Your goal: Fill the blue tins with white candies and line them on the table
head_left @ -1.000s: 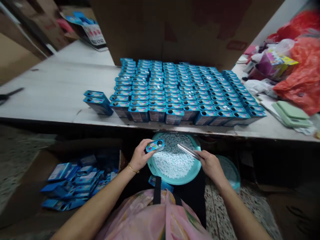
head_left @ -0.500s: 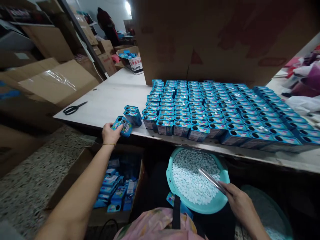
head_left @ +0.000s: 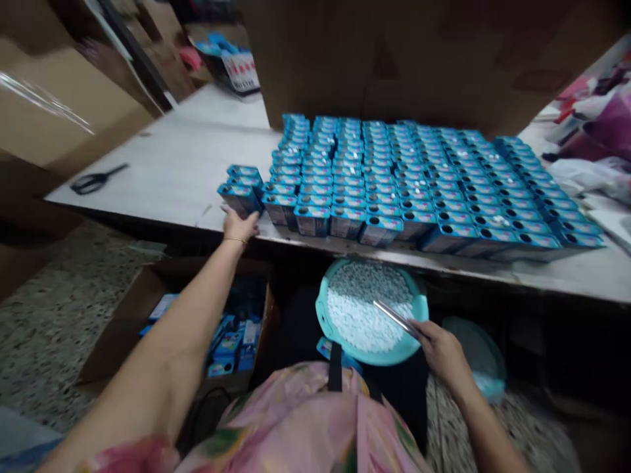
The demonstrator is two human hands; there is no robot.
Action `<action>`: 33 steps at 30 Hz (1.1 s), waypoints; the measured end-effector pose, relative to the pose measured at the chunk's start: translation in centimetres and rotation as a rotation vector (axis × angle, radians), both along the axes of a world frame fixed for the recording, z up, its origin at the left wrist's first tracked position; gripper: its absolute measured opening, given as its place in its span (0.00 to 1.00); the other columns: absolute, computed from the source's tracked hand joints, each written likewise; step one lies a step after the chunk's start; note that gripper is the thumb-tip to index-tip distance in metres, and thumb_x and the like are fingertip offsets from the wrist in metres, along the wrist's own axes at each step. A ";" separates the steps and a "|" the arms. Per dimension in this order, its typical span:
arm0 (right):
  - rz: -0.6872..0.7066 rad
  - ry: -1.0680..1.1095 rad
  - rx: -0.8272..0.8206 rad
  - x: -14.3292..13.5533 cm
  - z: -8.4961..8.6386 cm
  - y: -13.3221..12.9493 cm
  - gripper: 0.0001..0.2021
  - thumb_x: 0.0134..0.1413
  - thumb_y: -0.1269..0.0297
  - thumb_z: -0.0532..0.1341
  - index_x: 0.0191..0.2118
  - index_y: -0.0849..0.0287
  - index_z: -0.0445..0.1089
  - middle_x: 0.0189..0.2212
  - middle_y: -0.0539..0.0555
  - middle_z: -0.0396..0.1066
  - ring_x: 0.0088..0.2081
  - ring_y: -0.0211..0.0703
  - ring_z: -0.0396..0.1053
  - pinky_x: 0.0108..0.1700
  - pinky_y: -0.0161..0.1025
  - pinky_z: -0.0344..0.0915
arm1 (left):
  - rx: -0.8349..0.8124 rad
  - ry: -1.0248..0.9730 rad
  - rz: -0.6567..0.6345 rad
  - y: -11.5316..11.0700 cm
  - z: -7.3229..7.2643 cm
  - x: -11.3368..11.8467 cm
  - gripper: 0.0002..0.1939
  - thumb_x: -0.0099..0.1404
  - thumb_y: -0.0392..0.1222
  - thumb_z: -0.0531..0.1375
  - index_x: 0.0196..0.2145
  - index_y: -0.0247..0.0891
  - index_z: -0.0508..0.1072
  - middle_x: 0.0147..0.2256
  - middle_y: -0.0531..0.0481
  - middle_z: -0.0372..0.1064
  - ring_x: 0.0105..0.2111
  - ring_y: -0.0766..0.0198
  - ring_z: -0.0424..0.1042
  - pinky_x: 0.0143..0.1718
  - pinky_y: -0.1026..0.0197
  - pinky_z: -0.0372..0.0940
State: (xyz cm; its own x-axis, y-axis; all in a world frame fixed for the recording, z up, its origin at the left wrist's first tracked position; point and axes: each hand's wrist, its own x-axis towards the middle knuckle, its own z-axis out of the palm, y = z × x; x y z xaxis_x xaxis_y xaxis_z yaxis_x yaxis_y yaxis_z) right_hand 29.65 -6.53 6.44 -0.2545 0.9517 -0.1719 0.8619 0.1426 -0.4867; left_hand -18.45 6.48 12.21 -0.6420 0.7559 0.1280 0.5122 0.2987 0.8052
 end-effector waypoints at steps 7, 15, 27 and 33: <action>-0.035 -0.032 -0.062 0.0 0.2 -1.2 0.16 0.54 0.67 0.48 0.45 0.55 0.68 0.38 0.53 0.71 0.41 0.41 0.67 0.43 0.36 0.61 | -0.272 0.206 -1.428 -12.7 -5.4 12.5 0.27 0.48 0.35 0.59 0.48 0.44 0.64 0.47 0.46 0.62 0.48 0.56 0.60 0.47 0.56 0.56; 0.005 -0.018 -0.053 -1.1 0.5 -1.6 0.16 0.54 0.68 0.48 0.46 0.55 0.68 0.37 0.53 0.71 0.39 0.38 0.67 0.41 0.33 0.60 | -0.326 0.429 -1.494 -16.7 -10.5 17.6 0.19 0.51 0.32 0.57 0.42 0.42 0.66 0.44 0.45 0.62 0.43 0.56 0.61 0.41 0.56 0.58; -0.002 -0.292 -0.120 -1.1 -4.9 4.0 0.15 0.51 0.76 0.47 0.36 0.64 0.70 0.38 0.62 0.69 0.42 0.45 0.65 0.42 0.39 0.58 | -0.192 0.139 -0.833 -12.1 -5.4 8.9 0.20 0.52 0.48 0.58 0.42 0.37 0.65 0.38 0.49 0.65 0.38 0.61 0.66 0.42 0.60 0.61; -0.054 -0.118 -0.180 -8.3 -9.7 4.1 0.16 0.49 0.76 0.50 0.40 0.58 0.70 0.37 0.55 0.72 0.42 0.41 0.66 0.43 0.35 0.60 | -0.224 0.096 -0.684 -11.9 -4.8 11.0 0.23 0.51 0.51 0.58 0.43 0.37 0.64 0.34 0.51 0.68 0.32 0.63 0.68 0.36 0.62 0.63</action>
